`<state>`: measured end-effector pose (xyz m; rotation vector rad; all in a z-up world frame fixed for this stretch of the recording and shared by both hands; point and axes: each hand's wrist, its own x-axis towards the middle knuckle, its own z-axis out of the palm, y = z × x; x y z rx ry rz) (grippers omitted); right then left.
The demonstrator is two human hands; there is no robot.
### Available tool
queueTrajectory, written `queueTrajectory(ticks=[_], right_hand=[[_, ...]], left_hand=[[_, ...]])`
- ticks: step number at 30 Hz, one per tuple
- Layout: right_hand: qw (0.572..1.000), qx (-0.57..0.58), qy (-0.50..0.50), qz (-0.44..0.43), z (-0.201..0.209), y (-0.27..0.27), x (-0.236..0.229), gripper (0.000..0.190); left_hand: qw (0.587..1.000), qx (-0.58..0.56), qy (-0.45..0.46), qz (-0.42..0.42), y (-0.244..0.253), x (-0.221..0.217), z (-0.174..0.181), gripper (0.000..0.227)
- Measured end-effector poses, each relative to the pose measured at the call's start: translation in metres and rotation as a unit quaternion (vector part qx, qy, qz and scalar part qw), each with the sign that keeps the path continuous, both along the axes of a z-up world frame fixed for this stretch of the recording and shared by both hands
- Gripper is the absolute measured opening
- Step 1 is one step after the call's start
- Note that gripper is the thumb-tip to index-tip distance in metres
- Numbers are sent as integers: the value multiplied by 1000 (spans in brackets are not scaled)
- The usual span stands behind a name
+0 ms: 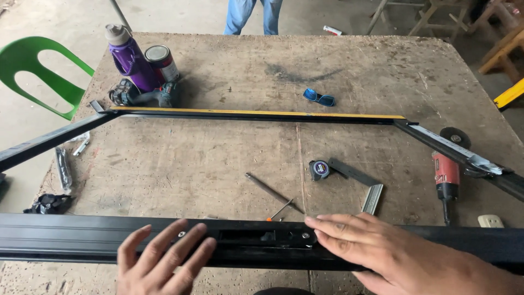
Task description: The person assembles a black window frame by inserting a metal locking mechanism into a slot and securing it with screws. They use a screwdriver to tighten the screws and repeatedly test the mechanism's operation by sliding it along the frame.
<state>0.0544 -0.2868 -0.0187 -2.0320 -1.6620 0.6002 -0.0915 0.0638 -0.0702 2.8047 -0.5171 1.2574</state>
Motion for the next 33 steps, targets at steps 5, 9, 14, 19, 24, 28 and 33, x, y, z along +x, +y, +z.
queueTrajectory(ticks=[5, 9, 14, 19, 24, 28, 33], right_hand=[[999, 37, -33, 13, -7, 4, -4, 69], [997, 63, -38, 3, -10, 2, -3, 79], [999, 5, 40, -10, -14, -3, 4, 78], [997, 73, -13, -3, -29, -1, -7, 77], [997, 78, -9, -17, -43, -5, -16, 69], [970, 122, -200, -71, -51, -4, -36, 56], [965, 63, -231, -107, -58, -3, -56, 55]], left_hand=[[1000, -1, -21, 13, -35, -3, -9, 31], [968, -104, -206, 104, -28, -24, -107, 31], [492, -828, 137, -231, -98, -19, -267, 132], [430, -748, 155, -481, -114, 29, -110, 96], [428, -727, 146, -517, -110, 49, -111, 60], [450, -671, 159, -567, -101, 61, -111, 58], [473, -654, 197, -557, -96, 57, -102, 58]])
